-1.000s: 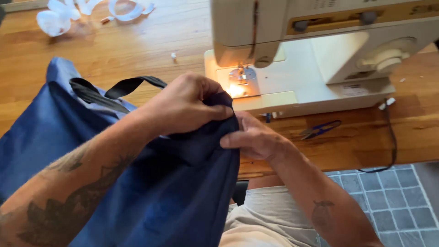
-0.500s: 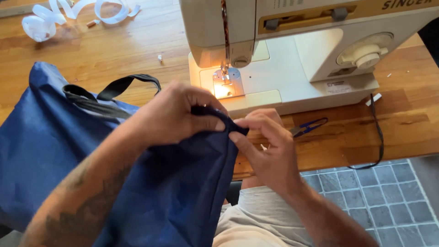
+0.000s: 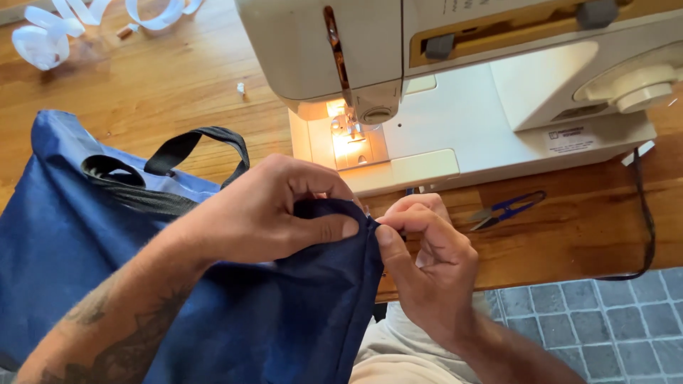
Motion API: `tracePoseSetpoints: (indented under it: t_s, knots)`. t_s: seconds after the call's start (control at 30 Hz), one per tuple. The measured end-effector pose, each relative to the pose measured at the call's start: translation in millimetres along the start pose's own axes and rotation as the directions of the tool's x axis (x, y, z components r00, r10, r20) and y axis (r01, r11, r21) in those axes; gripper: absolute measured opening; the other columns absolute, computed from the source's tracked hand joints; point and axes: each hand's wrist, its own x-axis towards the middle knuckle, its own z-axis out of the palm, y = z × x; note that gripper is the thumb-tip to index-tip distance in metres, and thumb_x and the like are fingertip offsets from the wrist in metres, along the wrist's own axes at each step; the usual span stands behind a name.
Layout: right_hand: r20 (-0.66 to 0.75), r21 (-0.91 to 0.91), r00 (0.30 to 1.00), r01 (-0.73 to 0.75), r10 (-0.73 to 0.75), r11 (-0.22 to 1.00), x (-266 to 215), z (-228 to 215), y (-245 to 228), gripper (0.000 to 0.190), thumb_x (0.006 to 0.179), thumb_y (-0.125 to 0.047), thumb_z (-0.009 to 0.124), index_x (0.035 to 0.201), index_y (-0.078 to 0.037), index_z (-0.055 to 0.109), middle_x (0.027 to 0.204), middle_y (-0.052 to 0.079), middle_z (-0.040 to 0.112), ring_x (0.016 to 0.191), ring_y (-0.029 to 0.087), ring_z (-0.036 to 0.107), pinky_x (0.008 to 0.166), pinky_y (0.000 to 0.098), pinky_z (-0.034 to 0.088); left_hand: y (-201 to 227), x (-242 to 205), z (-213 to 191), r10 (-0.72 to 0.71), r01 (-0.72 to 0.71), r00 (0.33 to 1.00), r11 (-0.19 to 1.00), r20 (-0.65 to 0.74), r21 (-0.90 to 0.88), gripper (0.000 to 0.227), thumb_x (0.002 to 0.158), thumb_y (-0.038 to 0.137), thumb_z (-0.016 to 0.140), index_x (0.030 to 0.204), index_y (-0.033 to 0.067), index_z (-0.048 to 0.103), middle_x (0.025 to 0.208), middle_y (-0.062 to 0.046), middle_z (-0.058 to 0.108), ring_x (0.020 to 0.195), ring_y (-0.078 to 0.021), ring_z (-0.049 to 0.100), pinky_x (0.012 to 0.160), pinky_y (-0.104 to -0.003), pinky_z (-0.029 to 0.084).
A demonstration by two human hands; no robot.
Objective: Sew a blue fabric bag, trim excess threads with snips, and inspect the finished product
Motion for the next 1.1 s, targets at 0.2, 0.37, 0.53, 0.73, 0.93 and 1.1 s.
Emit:
tracePoseSetpoints:
  t_s: [0.2, 0.37, 0.53, 0.73, 0.93, 1.1]
  knots:
    - [-0.037, 0.033, 0.997, -0.065, 0.067, 0.997, 0.8, 0.2, 3.4, 0.007, 0.106, -0.005, 0.074, 0.099, -0.006, 0.074, 0.108, 0.012, 0.069, 0.104, 0.020, 0.068, 0.099, 0.0314, 0.057, 7.2, 13.0, -5.8, -0.119, 0.116, 0.987, 0.993, 0.111, 0.028, 0.019, 0.101, 0.030, 0.086, 0.108, 0.0150, 0.095, 0.089, 0.009, 0.089, 0.076, -0.0022, 0.070, 0.064, -0.024, 0.056]
    - [-0.057, 0.018, 0.996, -0.072, 0.073, 0.997, 2.6, 4.1, 0.4, 0.010, 0.105, -0.004, 0.075, 0.095, -0.004, 0.075, 0.095, 0.009, 0.072, 0.102, 0.021, 0.065, 0.096, 0.0325, 0.056, 27.3, 25.5, -9.7, -0.300, 0.229, 0.931, 0.923, 0.207, 0.309, 0.019, 0.102, 0.037, 0.081, 0.104, 0.0223, 0.093, 0.086, 0.009, 0.085, 0.073, -0.0091, 0.066, 0.067, -0.032, 0.053]
    - [-0.046, 0.001, 0.996, -0.075, 0.075, 0.997, 3.5, 2.9, 1.8, 0.008, 0.106, 0.001, 0.075, 0.105, 0.000, 0.082, 0.092, 0.006, 0.070, 0.105, 0.020, 0.062, 0.098, 0.0317, 0.054, 34.3, 37.6, -14.7, -0.345, 0.201, 0.903, 0.866, 0.257, 0.457, 0.023, 0.106, 0.041, 0.082, 0.097, 0.0202, 0.083, 0.079, 0.004, 0.077, 0.073, -0.0155, 0.062, 0.069, -0.038, 0.051]
    - [0.012, 0.071, 0.984, -0.176, 0.176, 0.982, 5.6, -3.6, 16.8, 0.006, 0.104, -0.001, 0.077, 0.104, -0.001, 0.083, 0.098, 0.008, 0.068, 0.103, 0.018, 0.063, 0.091, 0.0275, 0.052, 41.2, 45.7, -17.6, -0.322, 0.154, 0.912, 0.843, 0.254, 0.515, 0.023, 0.100, 0.046, 0.083, 0.109, 0.0266, 0.091, 0.096, 0.005, 0.090, 0.086, -0.0159, 0.079, 0.078, -0.037, 0.059]
    - [0.068, 0.026, 0.943, -0.329, 0.327, 0.944, 18.1, -7.6, 2.1, 0.010, 0.103, -0.005, 0.079, 0.093, -0.006, 0.079, 0.096, 0.002, 0.072, 0.086, 0.009, 0.064, 0.076, 0.0228, 0.051, 50.0, 48.3, -20.9, -0.409, 0.209, 0.886, 0.772, 0.217, 0.601, 0.022, 0.102, 0.047, 0.083, 0.104, 0.0254, 0.087, 0.083, 0.002, 0.081, 0.080, -0.0180, 0.067, 0.074, -0.039, 0.052]
    - [0.110, 0.154, 0.943, -0.329, 0.315, 0.932, 19.2, -14.3, 3.0, 0.017, 0.107, -0.008, 0.083, 0.123, -0.002, 0.082, 0.089, -0.005, 0.067, 0.082, 0.001, 0.059, 0.075, 0.0164, 0.047, 54.1, 45.5, -23.9, -0.420, 0.211, 0.879, 0.769, 0.228, 0.603, 0.026, 0.106, 0.048, 0.081, 0.105, 0.0229, 0.086, 0.085, 0.000, 0.080, 0.081, -0.0199, 0.066, 0.076, -0.040, 0.051]
